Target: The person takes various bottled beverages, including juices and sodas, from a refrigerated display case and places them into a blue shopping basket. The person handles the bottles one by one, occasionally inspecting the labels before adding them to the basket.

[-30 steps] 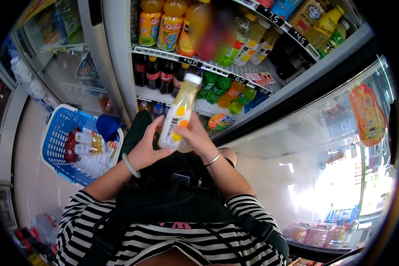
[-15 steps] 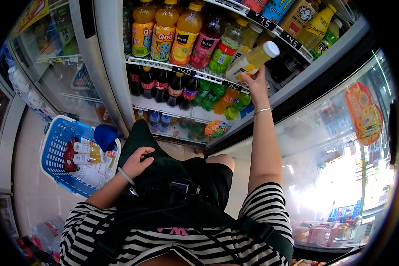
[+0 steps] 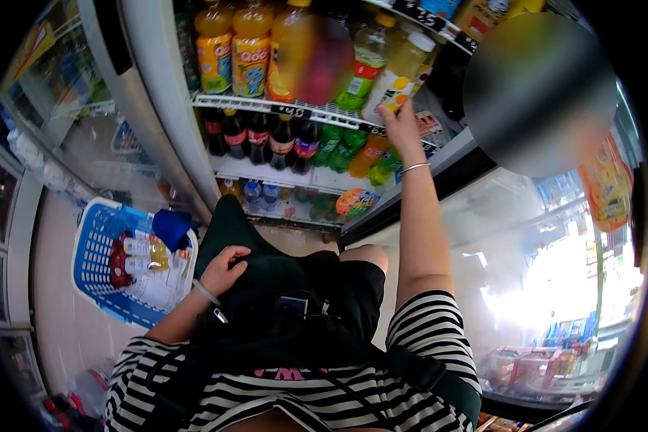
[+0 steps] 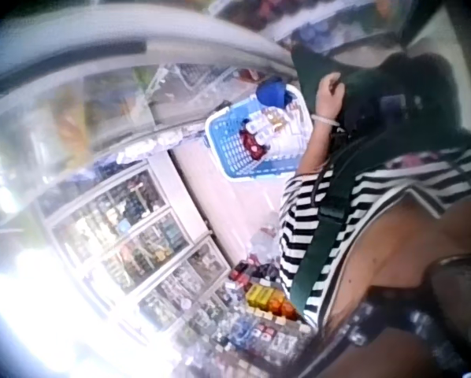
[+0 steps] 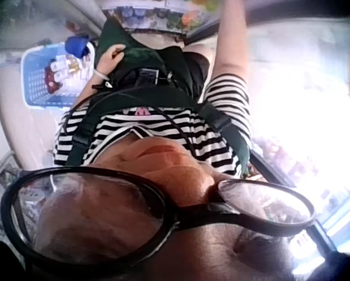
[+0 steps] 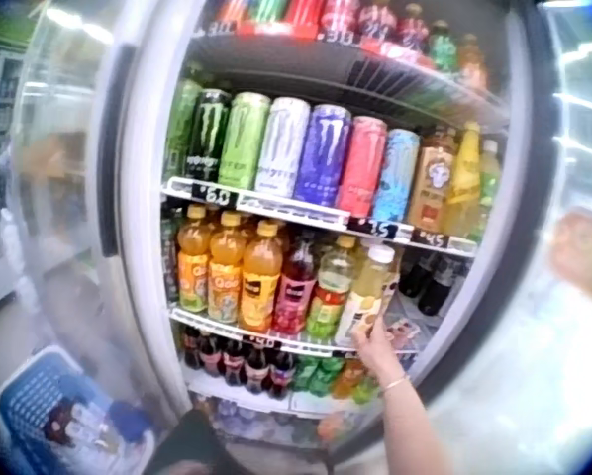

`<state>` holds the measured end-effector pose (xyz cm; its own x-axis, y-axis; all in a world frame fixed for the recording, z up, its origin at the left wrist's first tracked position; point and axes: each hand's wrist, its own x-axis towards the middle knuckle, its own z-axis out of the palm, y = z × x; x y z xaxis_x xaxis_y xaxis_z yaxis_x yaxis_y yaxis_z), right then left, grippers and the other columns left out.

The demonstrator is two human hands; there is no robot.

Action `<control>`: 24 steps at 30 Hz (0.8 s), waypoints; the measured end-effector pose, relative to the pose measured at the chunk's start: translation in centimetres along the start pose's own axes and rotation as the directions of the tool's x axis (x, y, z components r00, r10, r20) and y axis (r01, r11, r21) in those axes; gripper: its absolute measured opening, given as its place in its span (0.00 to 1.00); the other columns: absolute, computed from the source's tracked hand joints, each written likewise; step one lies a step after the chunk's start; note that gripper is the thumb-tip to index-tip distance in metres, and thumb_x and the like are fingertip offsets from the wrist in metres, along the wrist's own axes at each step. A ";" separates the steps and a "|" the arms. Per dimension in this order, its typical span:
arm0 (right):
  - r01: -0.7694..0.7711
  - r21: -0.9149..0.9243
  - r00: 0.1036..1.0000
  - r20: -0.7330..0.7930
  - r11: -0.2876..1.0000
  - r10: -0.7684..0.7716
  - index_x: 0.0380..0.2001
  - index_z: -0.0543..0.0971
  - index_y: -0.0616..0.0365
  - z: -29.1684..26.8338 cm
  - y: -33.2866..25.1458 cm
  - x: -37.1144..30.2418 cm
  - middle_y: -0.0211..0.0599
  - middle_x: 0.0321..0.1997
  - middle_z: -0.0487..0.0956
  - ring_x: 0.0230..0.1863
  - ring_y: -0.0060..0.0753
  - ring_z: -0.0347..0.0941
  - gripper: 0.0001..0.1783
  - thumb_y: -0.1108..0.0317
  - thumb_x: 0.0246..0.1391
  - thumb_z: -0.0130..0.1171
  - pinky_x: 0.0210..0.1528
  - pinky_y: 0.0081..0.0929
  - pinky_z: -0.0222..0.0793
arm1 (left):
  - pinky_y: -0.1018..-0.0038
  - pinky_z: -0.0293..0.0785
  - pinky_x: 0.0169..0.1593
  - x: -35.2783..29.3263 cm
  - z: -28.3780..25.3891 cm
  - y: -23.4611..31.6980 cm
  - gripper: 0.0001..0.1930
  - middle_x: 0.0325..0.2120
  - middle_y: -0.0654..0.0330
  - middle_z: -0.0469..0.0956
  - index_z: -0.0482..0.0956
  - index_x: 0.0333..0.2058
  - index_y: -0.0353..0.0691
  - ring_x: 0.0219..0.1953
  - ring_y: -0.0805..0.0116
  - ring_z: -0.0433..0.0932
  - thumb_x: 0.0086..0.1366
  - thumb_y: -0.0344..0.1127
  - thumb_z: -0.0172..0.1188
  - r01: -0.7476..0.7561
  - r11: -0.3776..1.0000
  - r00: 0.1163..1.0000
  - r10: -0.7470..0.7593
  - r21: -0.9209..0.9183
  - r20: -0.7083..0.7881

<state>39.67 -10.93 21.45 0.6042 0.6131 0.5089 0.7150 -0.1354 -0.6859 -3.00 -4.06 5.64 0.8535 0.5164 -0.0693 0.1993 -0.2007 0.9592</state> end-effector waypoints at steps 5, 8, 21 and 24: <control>0.003 -0.528 0.995 0.088 0.849 0.052 0.52 0.57 0.62 -0.1 0.3 0.6 0.45 0.51 0.67 0.54 0.42 0.61 0.34 0.51 0.49 0.52 0.58 0.38 0.51 | 0.78 0.66 0.45 -0.2 0.3 -1.6 0.13 0.38 0.60 0.71 0.71 0.42 0.37 0.41 0.73 0.71 0.55 0.27 0.53 -0.045 0.995 0.999 0.044 -0.089 -0.010; -0.172 -0.252 0.965 0.154 0.952 0.215 0.54 0.57 0.61 -2.6 4.9 2.7 0.48 0.51 0.67 0.54 0.39 0.61 0.30 0.57 0.52 0.51 0.56 0.35 0.54 | 0.76 0.67 0.45 0.1 0.6 -1.3 0.13 0.38 0.59 0.70 0.71 0.41 0.39 0.40 0.70 0.71 0.55 0.28 0.53 -0.046 0.999 0.999 0.047 -0.026 0.013; -0.196 0.178 0.974 0.147 0.964 0.171 0.54 0.55 0.60 -0.8 1.5 2.0 0.41 0.51 0.65 0.48 0.31 0.65 0.30 0.61 0.52 0.54 0.49 0.28 0.62 | 0.77 0.70 0.37 -3.6 -12.5 -10.5 0.07 0.26 0.57 0.75 0.75 0.30 0.39 0.31 0.71 0.74 0.52 0.23 0.50 0.017 1.000 0.694 -0.011 0.001 -0.720; -0.215 0.184 0.976 0.072 0.959 0.205 0.52 0.56 0.59 -0.8 0.6 1.8 0.41 0.51 0.64 0.51 0.33 0.63 0.31 0.61 0.49 0.56 0.48 0.34 0.61 | 0.75 0.71 0.37 -5.5 -18.5 -16.6 0.10 0.29 0.56 0.76 0.76 0.34 0.38 0.32 0.67 0.75 0.52 0.28 0.52 0.583 0.807 0.623 -0.368 0.096 -0.690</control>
<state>41.46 -10.52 22.32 0.7113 0.6266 0.3185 0.4908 -0.1184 -0.8632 -19.87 11.80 -4.82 0.1266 0.9700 -0.2074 0.7047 0.0592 0.7070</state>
